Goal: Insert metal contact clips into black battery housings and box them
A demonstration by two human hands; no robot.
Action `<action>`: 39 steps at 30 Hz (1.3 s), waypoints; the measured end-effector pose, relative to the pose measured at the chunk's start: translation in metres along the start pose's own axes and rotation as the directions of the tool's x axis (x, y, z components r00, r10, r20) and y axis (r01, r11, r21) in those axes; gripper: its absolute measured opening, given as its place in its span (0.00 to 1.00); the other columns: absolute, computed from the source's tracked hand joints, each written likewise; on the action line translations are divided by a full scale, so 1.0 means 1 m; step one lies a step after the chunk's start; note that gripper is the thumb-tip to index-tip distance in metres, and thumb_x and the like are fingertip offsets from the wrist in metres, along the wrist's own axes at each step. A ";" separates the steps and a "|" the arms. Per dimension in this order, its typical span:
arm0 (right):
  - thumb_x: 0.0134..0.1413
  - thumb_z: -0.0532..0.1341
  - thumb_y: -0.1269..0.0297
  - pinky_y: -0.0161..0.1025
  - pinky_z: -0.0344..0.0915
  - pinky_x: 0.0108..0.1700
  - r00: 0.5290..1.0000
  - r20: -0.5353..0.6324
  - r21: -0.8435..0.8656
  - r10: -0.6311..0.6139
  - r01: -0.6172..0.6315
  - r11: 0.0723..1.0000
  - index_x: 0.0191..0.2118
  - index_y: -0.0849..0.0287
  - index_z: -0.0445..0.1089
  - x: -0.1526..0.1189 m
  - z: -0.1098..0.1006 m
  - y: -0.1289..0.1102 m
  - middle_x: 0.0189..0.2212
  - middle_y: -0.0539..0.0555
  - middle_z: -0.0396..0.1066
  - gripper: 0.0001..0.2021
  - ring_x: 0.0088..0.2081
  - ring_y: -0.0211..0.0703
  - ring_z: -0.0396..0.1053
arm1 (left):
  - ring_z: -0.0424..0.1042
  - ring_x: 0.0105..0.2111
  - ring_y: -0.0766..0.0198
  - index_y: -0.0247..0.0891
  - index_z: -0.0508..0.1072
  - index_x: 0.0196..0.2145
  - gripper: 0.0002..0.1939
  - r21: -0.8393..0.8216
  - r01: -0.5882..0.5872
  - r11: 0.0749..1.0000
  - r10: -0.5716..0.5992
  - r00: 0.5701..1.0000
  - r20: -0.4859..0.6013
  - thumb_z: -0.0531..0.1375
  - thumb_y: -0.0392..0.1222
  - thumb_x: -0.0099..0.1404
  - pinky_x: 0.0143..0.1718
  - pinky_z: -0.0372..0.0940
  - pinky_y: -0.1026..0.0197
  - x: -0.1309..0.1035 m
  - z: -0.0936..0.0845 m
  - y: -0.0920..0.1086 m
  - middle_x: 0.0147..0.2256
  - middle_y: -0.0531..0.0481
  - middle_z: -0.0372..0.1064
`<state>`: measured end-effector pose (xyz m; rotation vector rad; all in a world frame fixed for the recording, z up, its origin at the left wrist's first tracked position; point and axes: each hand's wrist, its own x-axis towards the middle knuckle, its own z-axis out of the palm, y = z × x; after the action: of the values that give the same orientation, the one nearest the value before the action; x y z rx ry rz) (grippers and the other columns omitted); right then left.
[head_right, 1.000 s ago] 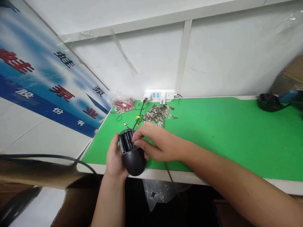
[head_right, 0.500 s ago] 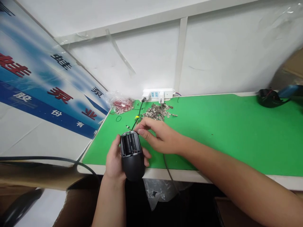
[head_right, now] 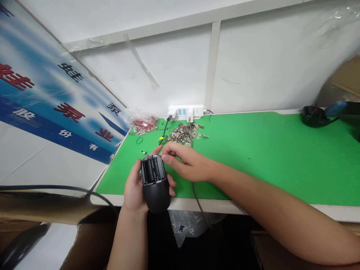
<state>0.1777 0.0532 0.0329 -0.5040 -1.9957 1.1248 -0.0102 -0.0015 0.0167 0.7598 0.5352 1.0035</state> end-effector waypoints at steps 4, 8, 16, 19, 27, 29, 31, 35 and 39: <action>0.73 0.54 0.52 0.38 0.66 0.38 0.998 -0.049 -0.073 0.030 -0.034 0.997 0.41 0.58 0.64 -0.001 -0.004 0.003 0.35 0.53 0.71 0.14 0.35 0.39 0.68 | 0.81 0.26 0.49 0.40 0.66 0.63 0.36 -0.066 0.023 0.998 -0.025 0.999 -0.023 0.45 0.68 0.72 0.30 0.72 0.54 0.002 -0.002 -0.002 0.33 0.41 0.81; 0.72 0.57 0.57 0.42 0.68 0.48 0.981 -0.193 -0.139 0.002 -0.029 0.990 0.42 0.59 0.67 0.001 -0.008 0.000 0.44 0.58 0.76 0.11 0.46 0.43 0.73 | 0.80 0.26 0.50 0.32 0.78 0.40 0.38 -0.100 0.082 0.992 -0.087 0.995 -0.045 0.50 0.73 0.68 0.28 0.72 0.57 0.002 -0.007 -0.007 0.33 0.40 0.80; 0.65 0.65 0.57 0.37 0.65 0.35 0.948 -0.318 -0.129 -0.027 -0.015 0.992 0.36 0.59 0.73 0.006 -0.004 -0.004 0.30 0.51 0.73 0.11 0.32 0.37 0.68 | 0.79 0.26 0.52 0.27 0.80 0.34 0.42 -0.045 0.118 0.992 -0.122 0.985 -0.121 0.49 0.74 0.67 0.28 0.72 0.58 0.001 -0.002 -0.008 0.32 0.39 0.78; 0.63 0.66 0.60 0.36 0.64 0.34 0.943 -0.333 -0.040 -0.001 -0.014 0.999 0.45 0.58 0.71 0.004 -0.004 -0.003 0.29 0.48 0.72 0.10 0.31 0.36 0.68 | 0.79 0.25 0.52 0.28 0.79 0.33 0.42 -0.029 0.101 0.994 -0.104 0.976 -0.189 0.45 0.72 0.70 0.29 0.72 0.56 0.004 0.001 -0.008 0.31 0.39 0.78; 0.60 0.68 0.56 0.36 0.68 0.33 0.955 -0.279 0.042 0.096 -0.087 0.995 0.36 0.60 0.76 0.006 0.000 -0.008 0.28 0.50 0.74 0.11 0.29 0.37 0.69 | 0.79 0.25 0.50 0.30 0.78 0.35 0.39 -0.061 0.094 0.994 -0.108 0.947 -0.304 0.39 0.65 0.75 0.30 0.73 0.53 0.009 0.008 -0.006 0.30 0.38 0.78; 0.60 0.68 0.57 0.39 0.71 0.34 0.966 -0.195 0.135 0.169 -0.144 0.980 0.42 0.60 0.77 0.006 0.002 -0.008 0.29 0.51 0.76 0.12 0.28 0.38 0.71 | 0.80 0.25 0.49 0.31 0.77 0.38 0.36 -0.063 0.077 0.995 -0.093 0.944 -0.317 0.40 0.63 0.75 0.29 0.73 0.53 0.010 0.009 -0.005 0.30 0.38 0.78; 0.61 0.67 0.59 0.41 0.74 0.34 0.968 -0.160 0.144 0.194 -0.171 0.975 0.49 0.60 0.76 0.005 0.002 -0.008 0.32 0.53 0.78 0.14 0.29 0.39 0.73 | 0.80 0.25 0.49 0.33 0.76 0.41 0.33 -0.064 0.070 0.995 -0.088 0.939 -0.333 0.41 0.61 0.76 0.29 0.73 0.53 0.010 0.010 -0.004 0.30 0.39 0.79; 0.64 0.64 0.64 0.43 0.75 0.44 0.974 -0.219 -0.129 0.054 -0.083 0.988 0.51 0.60 0.77 0.003 -0.002 -0.006 0.43 0.57 0.79 0.13 0.42 0.44 0.77 | 0.80 0.26 0.48 0.34 0.75 0.42 0.31 -0.067 0.078 0.995 -0.096 0.938 -0.332 0.42 0.61 0.76 0.29 0.73 0.52 0.011 0.011 -0.003 0.32 0.38 0.80; 0.67 0.62 0.65 0.40 0.72 0.43 0.966 -0.182 -0.365 -0.184 0.108 0.925 0.46 0.58 0.79 0.004 -0.007 -0.003 0.36 0.54 0.77 0.09 0.39 0.40 0.74 | 0.81 0.27 0.48 0.34 0.75 0.44 0.32 -0.055 0.080 0.995 -0.093 0.950 -0.298 0.41 0.60 0.76 0.31 0.74 0.51 0.010 0.009 -0.004 0.33 0.38 0.80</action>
<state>0.1811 0.0579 0.0389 -0.6180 -2.0120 0.5926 0.0031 0.0036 0.0186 0.5428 0.8016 1.0520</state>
